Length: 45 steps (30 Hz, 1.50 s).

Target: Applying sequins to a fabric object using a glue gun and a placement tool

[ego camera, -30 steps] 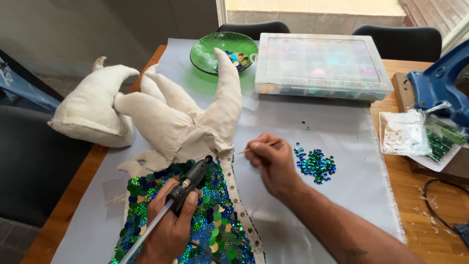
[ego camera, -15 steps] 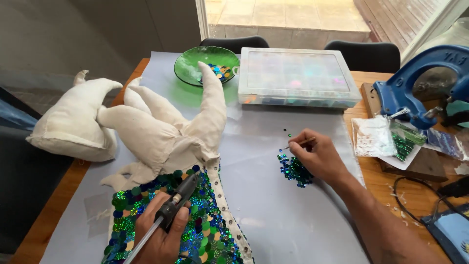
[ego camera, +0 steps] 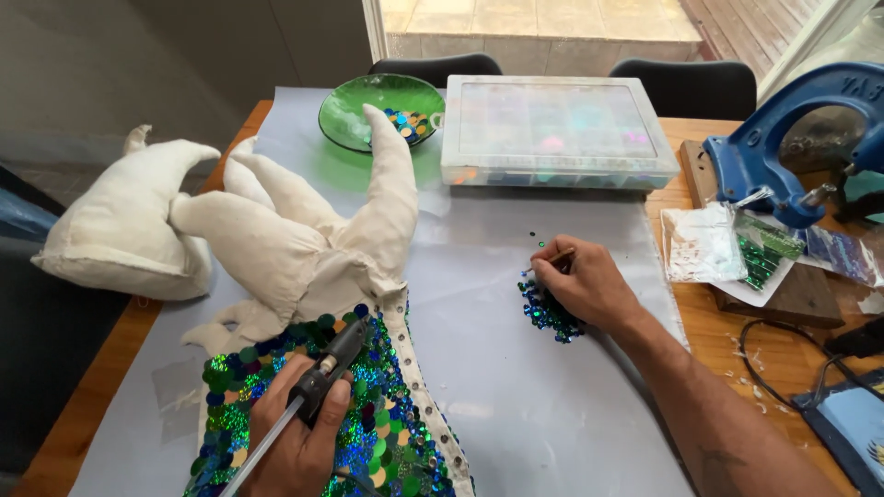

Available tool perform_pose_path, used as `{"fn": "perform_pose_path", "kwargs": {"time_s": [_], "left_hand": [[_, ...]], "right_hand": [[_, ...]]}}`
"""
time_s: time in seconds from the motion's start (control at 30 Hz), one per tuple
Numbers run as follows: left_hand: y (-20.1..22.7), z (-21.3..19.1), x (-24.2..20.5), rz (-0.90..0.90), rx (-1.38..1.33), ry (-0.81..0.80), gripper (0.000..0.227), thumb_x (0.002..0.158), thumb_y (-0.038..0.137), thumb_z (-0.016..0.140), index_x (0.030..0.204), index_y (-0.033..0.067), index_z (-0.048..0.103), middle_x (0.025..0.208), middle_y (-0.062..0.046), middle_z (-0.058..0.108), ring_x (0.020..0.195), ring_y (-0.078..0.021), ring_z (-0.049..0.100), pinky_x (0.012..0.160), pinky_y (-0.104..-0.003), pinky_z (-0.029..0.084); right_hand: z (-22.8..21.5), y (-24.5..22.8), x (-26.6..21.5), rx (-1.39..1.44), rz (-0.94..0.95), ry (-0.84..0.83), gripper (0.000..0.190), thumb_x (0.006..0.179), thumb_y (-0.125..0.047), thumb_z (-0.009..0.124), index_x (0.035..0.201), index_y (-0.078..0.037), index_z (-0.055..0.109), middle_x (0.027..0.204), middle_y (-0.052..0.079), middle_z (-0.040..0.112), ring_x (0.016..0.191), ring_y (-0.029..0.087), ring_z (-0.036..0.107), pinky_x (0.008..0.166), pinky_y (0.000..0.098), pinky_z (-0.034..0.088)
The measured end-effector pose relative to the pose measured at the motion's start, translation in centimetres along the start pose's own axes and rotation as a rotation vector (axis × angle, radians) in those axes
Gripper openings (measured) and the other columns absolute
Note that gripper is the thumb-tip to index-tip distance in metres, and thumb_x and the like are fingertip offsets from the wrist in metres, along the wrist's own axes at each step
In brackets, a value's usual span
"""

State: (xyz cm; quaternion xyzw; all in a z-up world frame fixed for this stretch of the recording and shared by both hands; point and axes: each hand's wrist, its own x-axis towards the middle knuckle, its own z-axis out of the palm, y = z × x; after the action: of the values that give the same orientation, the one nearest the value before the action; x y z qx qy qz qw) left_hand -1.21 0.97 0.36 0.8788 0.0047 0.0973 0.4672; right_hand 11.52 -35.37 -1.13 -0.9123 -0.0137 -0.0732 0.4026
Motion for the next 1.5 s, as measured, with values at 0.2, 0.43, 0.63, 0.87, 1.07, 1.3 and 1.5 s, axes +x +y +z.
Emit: {"fn": "perform_pose_path", "kwargs": {"time_s": [0.2, 0.43, 0.63, 0.87, 1.07, 1.3, 1.5], "left_hand": [[0.3, 0.1, -0.1, -0.047, 0.026, -0.015, 0.039, 0.093, 0.045, 0.057, 0.091, 0.0123, 0.079, 0.086, -0.003, 0.062, 0.066, -0.0237, 0.060, 0.064, -0.038, 0.044], [-1.0, 0.0, 0.3, 0.109, 0.037, -0.025, 0.040, 0.097, 0.045, 0.058, 0.076, 0.0112, 0.061, 0.077, -0.002, 0.052, 0.065, -0.0198, 0.053, 0.062, -0.036, 0.042], [-0.8, 0.4, 0.6, 0.055, 0.117, -0.089, 0.042, 0.097, 0.048, 0.055, 0.076, 0.0125, 0.061, 0.076, -0.002, 0.054, 0.064, -0.0198, 0.055, 0.060, -0.037, 0.043], [-0.7, 0.6, 0.8, 0.048, 0.185, -0.094, 0.041, 0.097, 0.049, 0.054, 0.080, 0.0135, 0.065, 0.078, -0.002, 0.057, 0.067, -0.0219, 0.060, 0.062, -0.038, 0.046], [-0.6, 0.7, 0.8, 0.026, 0.266, -0.100, 0.044, 0.098, 0.051, 0.051, 0.078, 0.0134, 0.061, 0.078, -0.001, 0.056, 0.066, -0.0211, 0.059, 0.061, -0.038, 0.046], [-0.2, 0.9, 0.9, 0.020, 0.291, -0.085, 0.043, 0.097, 0.051, 0.053, 0.080, 0.0127, 0.063, 0.077, -0.002, 0.057, 0.071, -0.0216, 0.061, 0.063, -0.039, 0.047], [0.1, 0.9, 1.0, -0.014, 0.321, -0.109, 0.045, 0.097, 0.052, 0.051, 0.081, 0.0123, 0.063, 0.078, -0.002, 0.058, 0.070, -0.0214, 0.061, 0.064, -0.038, 0.047]], "right_hand": [[-0.8, -2.4, -1.0, 0.433, 0.166, 0.050, 0.007, 0.091, -0.010, 0.071, 0.087, -0.004, 0.071, 0.080, 0.011, 0.077, 0.077, 0.015, 0.073, 0.069, 0.0247, 0.054], [4.3, -7.1, -3.1, 0.573, 0.038, -0.043, 0.003, 0.086, -0.008, 0.076, 0.087, -0.005, 0.075, 0.079, 0.008, 0.079, 0.071, 0.012, 0.071, 0.067, 0.0240, 0.056], [9.4, -11.6, -4.9, 0.590, -0.121, -0.055, 0.006, 0.090, -0.012, 0.072, 0.087, -0.008, 0.074, 0.078, 0.002, 0.074, 0.068, 0.009, 0.059, 0.064, 0.0247, 0.049], [11.1, -11.5, -4.8, 0.602, -0.096, -0.070, 0.009, 0.093, -0.017, 0.071, 0.091, -0.009, 0.074, 0.080, 0.001, 0.073, 0.071, 0.009, 0.061, 0.066, 0.0242, 0.051], [11.2, -11.2, -4.7, 0.600, -0.145, -0.086, 0.009, 0.093, -0.017, 0.071, 0.093, -0.008, 0.073, 0.084, 0.002, 0.076, 0.074, 0.010, 0.065, 0.068, 0.0239, 0.054], [11.4, -10.9, -4.6, 0.652, -0.149, -0.059, 0.007, 0.093, -0.015, 0.071, 0.092, -0.009, 0.072, 0.087, 0.002, 0.076, 0.074, 0.008, 0.062, 0.068, 0.0236, 0.050], [11.3, -11.0, -4.6, 0.629, -0.148, -0.064, 0.007, 0.092, -0.015, 0.070, 0.093, -0.009, 0.072, 0.093, 0.003, 0.078, 0.075, 0.009, 0.064, 0.070, 0.0240, 0.052]]}}
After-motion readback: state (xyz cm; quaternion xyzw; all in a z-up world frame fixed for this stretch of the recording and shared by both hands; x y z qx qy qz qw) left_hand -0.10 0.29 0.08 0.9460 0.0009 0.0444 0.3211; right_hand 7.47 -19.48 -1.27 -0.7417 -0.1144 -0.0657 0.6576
